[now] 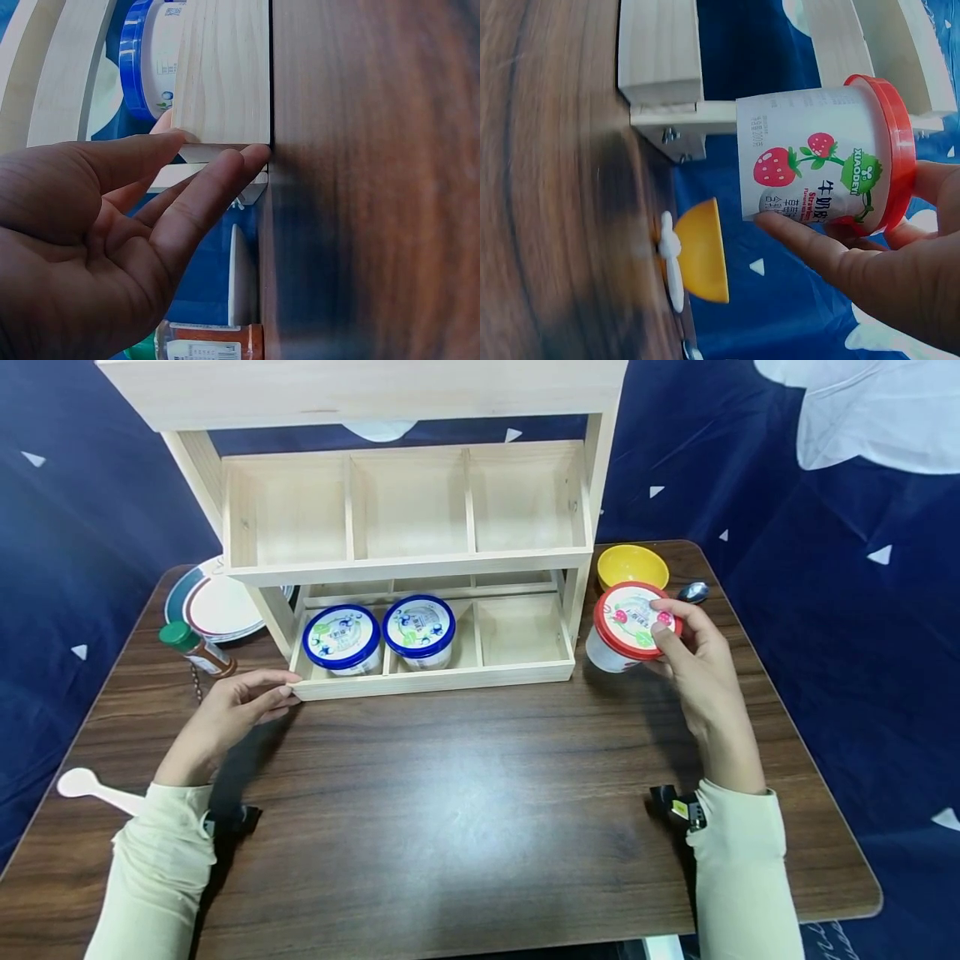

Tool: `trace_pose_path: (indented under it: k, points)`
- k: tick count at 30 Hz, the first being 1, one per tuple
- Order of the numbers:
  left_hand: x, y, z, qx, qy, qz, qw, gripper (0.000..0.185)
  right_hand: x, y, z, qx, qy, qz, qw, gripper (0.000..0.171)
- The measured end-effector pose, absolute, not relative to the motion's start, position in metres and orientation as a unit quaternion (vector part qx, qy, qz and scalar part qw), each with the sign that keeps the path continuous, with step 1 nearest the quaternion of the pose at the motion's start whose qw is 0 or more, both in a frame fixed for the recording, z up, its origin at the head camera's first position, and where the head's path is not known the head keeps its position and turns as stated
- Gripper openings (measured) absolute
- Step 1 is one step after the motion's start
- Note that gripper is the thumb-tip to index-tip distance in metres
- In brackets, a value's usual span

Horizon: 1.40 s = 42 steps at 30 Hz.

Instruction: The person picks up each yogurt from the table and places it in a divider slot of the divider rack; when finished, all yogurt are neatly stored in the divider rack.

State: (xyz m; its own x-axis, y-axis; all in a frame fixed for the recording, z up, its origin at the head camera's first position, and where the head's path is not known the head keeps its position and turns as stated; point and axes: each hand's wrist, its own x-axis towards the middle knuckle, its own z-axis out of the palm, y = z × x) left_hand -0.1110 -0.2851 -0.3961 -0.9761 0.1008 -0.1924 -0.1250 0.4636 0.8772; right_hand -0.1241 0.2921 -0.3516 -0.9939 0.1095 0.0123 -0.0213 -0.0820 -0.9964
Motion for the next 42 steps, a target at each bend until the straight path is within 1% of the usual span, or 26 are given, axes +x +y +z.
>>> trace_pose_path:
  k: [6,19,24,30,33,42]
  points:
    - [-0.112,-0.285,-0.395,-0.008,0.850,0.516,0.111,0.035,-0.130,0.277,-0.347,-0.020,-0.687,0.726,0.029,0.028]
    - [-0.110,-0.284,-0.391,-0.013,0.854,0.508,0.112,0.033,-0.141,0.244,-0.343,0.032,-0.700,0.713,-0.026,0.026]
    - [-0.110,-0.283,-0.390,-0.012,0.854,0.508,0.109,0.033,-0.145,0.228,-0.342,0.048,-0.734,0.677,-0.035,0.025]
    - [-0.110,-0.283,-0.391,-0.015,0.854,0.508,0.110,0.033,-0.151,0.212,-0.341,0.074,-0.761,0.643,-0.047,0.030]
    - [-0.110,-0.283,-0.392,-0.018,0.855,0.506,0.110,0.033,-0.155,0.207,-0.342,0.083,-0.753,0.650,-0.057,0.031]
    - [-0.110,-0.284,-0.394,-0.017,0.856,0.504,0.113,0.034,-0.165,0.195,-0.347,0.071,-0.712,0.695,-0.071,0.025]
